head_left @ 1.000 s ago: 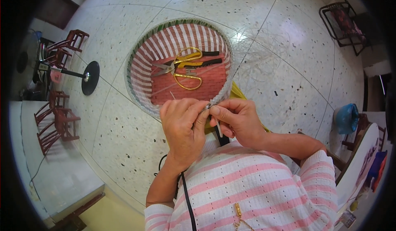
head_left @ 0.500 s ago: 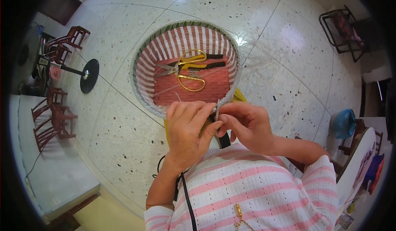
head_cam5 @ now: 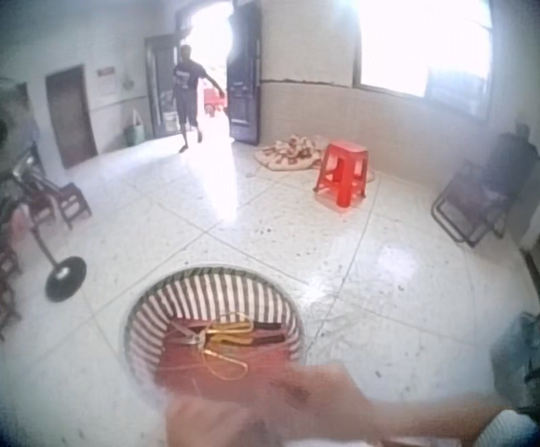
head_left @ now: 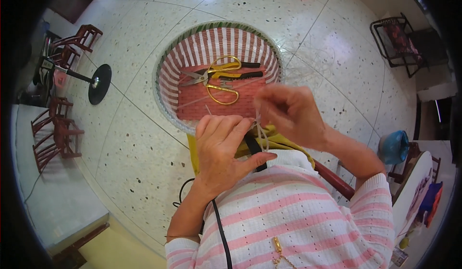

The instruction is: The person threads a white plastic strip through the edge of a woven basket using pliers to pull it through.

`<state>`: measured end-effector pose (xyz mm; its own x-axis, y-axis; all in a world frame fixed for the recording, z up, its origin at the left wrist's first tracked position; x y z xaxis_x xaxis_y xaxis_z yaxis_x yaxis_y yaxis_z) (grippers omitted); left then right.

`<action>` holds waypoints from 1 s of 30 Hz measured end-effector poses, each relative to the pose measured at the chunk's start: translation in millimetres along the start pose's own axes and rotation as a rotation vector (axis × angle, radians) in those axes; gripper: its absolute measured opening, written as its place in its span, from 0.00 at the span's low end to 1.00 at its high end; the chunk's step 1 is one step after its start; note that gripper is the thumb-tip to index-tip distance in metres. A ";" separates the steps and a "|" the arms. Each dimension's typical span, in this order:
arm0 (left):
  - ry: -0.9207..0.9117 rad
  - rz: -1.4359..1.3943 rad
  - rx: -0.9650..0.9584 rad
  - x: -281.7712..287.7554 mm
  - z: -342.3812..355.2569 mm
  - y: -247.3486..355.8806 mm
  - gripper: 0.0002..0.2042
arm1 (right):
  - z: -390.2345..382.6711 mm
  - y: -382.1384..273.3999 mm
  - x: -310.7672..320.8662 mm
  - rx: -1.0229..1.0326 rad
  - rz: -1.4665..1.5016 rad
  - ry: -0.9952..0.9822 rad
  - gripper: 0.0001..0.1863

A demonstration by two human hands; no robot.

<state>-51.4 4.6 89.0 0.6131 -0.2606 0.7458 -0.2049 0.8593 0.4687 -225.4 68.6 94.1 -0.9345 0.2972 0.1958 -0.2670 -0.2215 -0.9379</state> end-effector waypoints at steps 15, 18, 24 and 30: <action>0.146 0.091 0.052 -12.8 2.4 -0.9 0.14 | 95.3 -11.1 14.5 -0.042 0.183 0.095 0.09; 0.156 0.113 0.045 -13.3 1.7 -2.2 0.11 | 102.8 -2.0 11.3 -0.053 0.214 0.112 0.09; 0.157 0.096 0.014 -12.4 4.4 -1.7 0.10 | 102.9 4.0 7.8 -0.120 0.300 0.080 0.09; 0.181 0.098 0.046 -15.2 3.5 -2.0 0.11 | 87.3 -8.7 20.7 -0.248 0.389 0.002 0.09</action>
Point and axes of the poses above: each hand's wrist, its own z-axis towards the middle knuckle, its own x-axis out of the back of the hand, y = z × x, the point moved 2 cm from there along z, towards the middle knuckle, and after that the axes turned 4 degrees about z, right-handed, at the moved point
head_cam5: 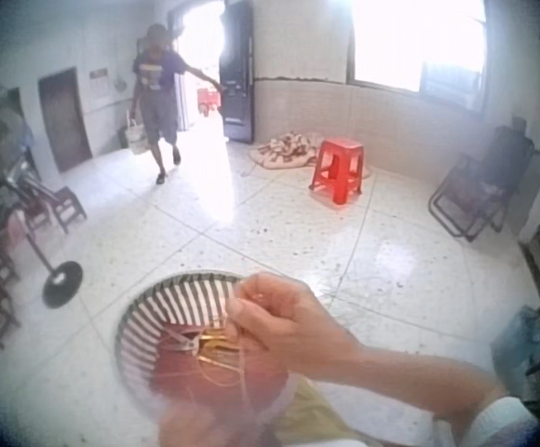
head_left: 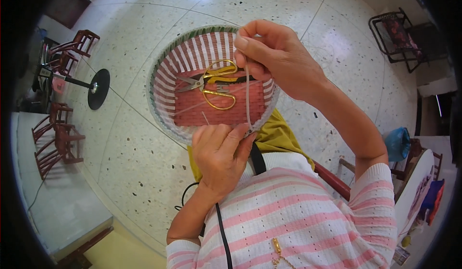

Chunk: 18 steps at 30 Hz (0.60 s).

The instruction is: The person threads a white plastic strip through the edge of a woven basket using pliers to pull it through.

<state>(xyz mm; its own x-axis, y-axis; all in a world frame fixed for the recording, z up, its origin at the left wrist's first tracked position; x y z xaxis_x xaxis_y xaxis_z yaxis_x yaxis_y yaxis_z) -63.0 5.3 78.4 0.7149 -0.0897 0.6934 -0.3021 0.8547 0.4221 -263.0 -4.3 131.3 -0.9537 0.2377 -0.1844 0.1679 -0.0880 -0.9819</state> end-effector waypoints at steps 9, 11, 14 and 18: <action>0.026 -0.028 0.013 -0.5 -1.9 -1.3 0.11 | -30.9 5.6 13.4 -0.208 0.448 -0.015 0.09; 0.038 -0.037 0.016 -0.9 -1.4 -0.7 0.12 | -28.4 6.2 17.5 -0.225 0.502 -0.067 0.09; 0.033 -0.032 0.021 -0.3 -3.0 -1.4 0.11 | -20.2 6.7 14.3 -0.282 0.594 -0.091 0.07; 0.020 -0.030 0.032 0.5 -4.0 -1.6 0.11 | 1.9 5.8 -5.3 -0.350 0.498 -0.078 0.06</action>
Point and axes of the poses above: each hand's wrist, its own z-axis towards the middle knuckle, its own x-axis out of the back of the hand, y = z × x, the point moved 2 cm from there along z, towards the middle knuckle, and after that the axes turned 4 degrees about z, right-handed, at the moved point
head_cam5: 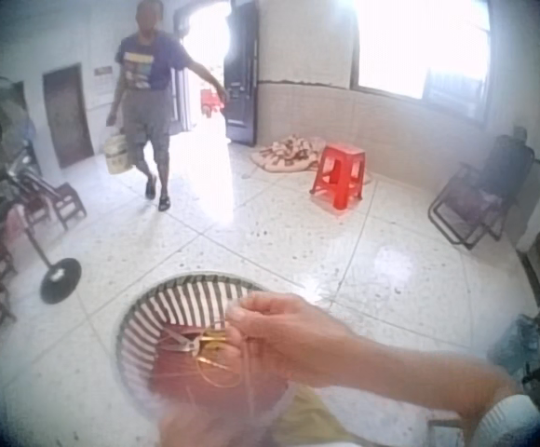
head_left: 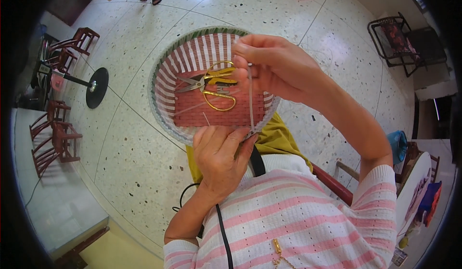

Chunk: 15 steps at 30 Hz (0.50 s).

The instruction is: The person threads a white plastic strip through the edge of a woven basket using pliers to pull it through.

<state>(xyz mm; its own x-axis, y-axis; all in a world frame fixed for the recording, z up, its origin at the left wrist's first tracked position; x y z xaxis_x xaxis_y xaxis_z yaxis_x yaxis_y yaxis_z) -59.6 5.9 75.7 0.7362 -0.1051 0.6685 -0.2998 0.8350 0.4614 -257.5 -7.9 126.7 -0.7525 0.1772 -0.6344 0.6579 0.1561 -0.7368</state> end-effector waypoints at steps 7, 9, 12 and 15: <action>-0.006 -0.039 -0.012 2.5 -0.5 -0.4 0.11 | 71.7 42.6 -15.6 -0.258 -0.049 -0.066 0.08; -0.007 -0.052 -0.012 3.1 -1.9 -2.9 0.11 | 75.6 54.9 -26.0 -0.322 -0.216 -0.048 0.05; -0.006 -0.084 -0.007 4.5 -1.2 -1.6 0.12 | 88.0 79.8 -25.1 -0.420 -0.391 -0.062 0.02; -0.007 -0.090 0.007 5.3 0.2 0.8 0.14 | 90.2 95.3 -29.8 -0.517 -0.392 -0.071 0.02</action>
Point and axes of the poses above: each hand's wrist, its own z-axis towards the middle knuckle, its own x-axis out of the back of the hand, y = z × x, the point moved 2 cm from there along z, towards the middle knuckle, and after that the axes turned 4 degrees about z, right-handed, at the moved point
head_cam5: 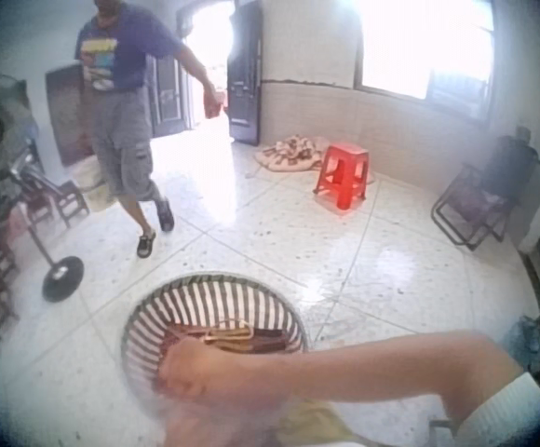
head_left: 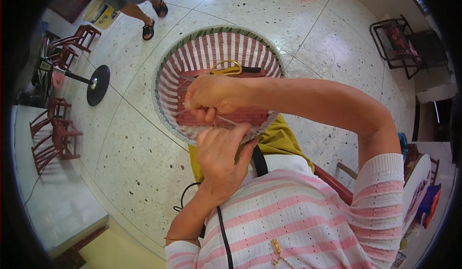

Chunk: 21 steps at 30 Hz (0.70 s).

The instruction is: The person threads a white plastic strip through the edge of a woven basket using pliers to pull it through.

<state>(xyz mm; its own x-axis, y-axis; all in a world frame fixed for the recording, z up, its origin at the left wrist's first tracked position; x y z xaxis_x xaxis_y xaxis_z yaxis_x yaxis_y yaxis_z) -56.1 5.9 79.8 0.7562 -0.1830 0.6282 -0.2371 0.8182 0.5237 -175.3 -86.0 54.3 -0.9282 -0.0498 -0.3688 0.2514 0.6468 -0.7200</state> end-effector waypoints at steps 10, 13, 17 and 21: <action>-0.078 0.049 0.017 4.1 -6.1 -1.1 0.13 | 18.9 19.6 -15.0 -0.007 -0.426 -0.017 0.03; -0.050 0.037 0.000 4.2 -5.6 0.5 0.13 | 8.5 18.7 -12.7 0.006 -0.502 -0.052 0.09; -0.067 0.042 0.016 5.1 -7.5 0.1 0.13 | -9.7 -1.7 10.3 0.498 -1.124 -0.424 0.15; -0.089 0.025 0.049 7.6 -3.6 4.3 0.12 | -40.6 -13.3 34.3 0.239 -0.786 -0.261 0.19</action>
<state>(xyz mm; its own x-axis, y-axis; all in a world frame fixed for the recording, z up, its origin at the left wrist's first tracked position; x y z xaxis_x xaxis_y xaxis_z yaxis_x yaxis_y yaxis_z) -49.1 10.1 84.7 0.6929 -0.2122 0.6891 -0.2863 0.7962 0.5330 -221.6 -65.4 75.0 -0.7714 -0.6085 0.1861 -0.3594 0.1753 -0.9166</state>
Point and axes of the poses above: each hand's wrist, its own z-axis towards the middle knuckle, its own x-axis out of the back of the hand, y = z × x, the point moved 2 cm from there along z, towards the middle knuckle, and after that the axes turned 4 degrees about z, right-handed, at the moved point
